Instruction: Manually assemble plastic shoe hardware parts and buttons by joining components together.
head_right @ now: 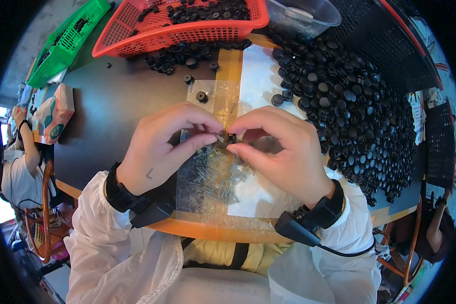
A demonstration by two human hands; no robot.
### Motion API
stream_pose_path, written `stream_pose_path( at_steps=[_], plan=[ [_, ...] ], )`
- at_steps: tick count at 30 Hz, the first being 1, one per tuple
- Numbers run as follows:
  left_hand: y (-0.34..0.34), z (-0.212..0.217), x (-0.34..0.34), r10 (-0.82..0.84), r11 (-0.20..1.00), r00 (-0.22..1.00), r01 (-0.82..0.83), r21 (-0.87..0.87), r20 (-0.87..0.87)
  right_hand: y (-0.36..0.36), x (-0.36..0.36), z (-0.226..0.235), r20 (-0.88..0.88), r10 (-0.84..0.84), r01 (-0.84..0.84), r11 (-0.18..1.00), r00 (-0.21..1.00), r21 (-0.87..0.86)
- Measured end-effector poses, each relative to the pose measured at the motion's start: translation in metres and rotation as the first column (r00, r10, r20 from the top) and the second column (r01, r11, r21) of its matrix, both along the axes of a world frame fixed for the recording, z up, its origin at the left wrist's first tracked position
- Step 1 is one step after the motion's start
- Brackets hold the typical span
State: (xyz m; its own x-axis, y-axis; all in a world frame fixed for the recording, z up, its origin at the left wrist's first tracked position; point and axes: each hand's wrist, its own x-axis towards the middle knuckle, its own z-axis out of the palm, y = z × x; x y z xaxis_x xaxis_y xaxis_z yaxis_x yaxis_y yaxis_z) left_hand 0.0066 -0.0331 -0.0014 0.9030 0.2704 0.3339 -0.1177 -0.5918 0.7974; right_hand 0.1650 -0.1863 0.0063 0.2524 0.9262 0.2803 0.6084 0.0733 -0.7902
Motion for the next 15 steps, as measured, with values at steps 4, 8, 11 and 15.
stream_pose_path(
  at_steps=[4, 8, 11, 15],
  plan=[
    [-0.0035, 0.0027, -0.002, 0.009, 0.996, 1.0, -0.008, -0.088, 0.007, -0.0003, -0.0007, -0.0072, -0.196, -0.05, 0.049, 0.999, 0.979, -0.008],
    [-0.0026, 0.0041, -0.0029, 0.013, 0.996, 1.0, -0.014, -0.089, -0.013, -0.0019, 0.0016, -0.0071, -0.168, -0.019, 0.019, 1.0, 0.986, -0.002],
    [-0.0049, 0.0024, -0.0033, 0.036, 0.988, 0.999, -0.037, -0.15, -0.015, -0.001, 0.0, -0.0075, -0.204, -0.029, 0.03, 1.0, 0.979, 0.005],
    [-0.005, 0.0009, -0.0023, 0.041, 0.995, 0.999, -0.041, -0.096, -0.007, -0.0003, -0.0005, -0.0023, -0.12, -0.034, 0.038, 0.999, 0.992, 0.034]
  ],
)
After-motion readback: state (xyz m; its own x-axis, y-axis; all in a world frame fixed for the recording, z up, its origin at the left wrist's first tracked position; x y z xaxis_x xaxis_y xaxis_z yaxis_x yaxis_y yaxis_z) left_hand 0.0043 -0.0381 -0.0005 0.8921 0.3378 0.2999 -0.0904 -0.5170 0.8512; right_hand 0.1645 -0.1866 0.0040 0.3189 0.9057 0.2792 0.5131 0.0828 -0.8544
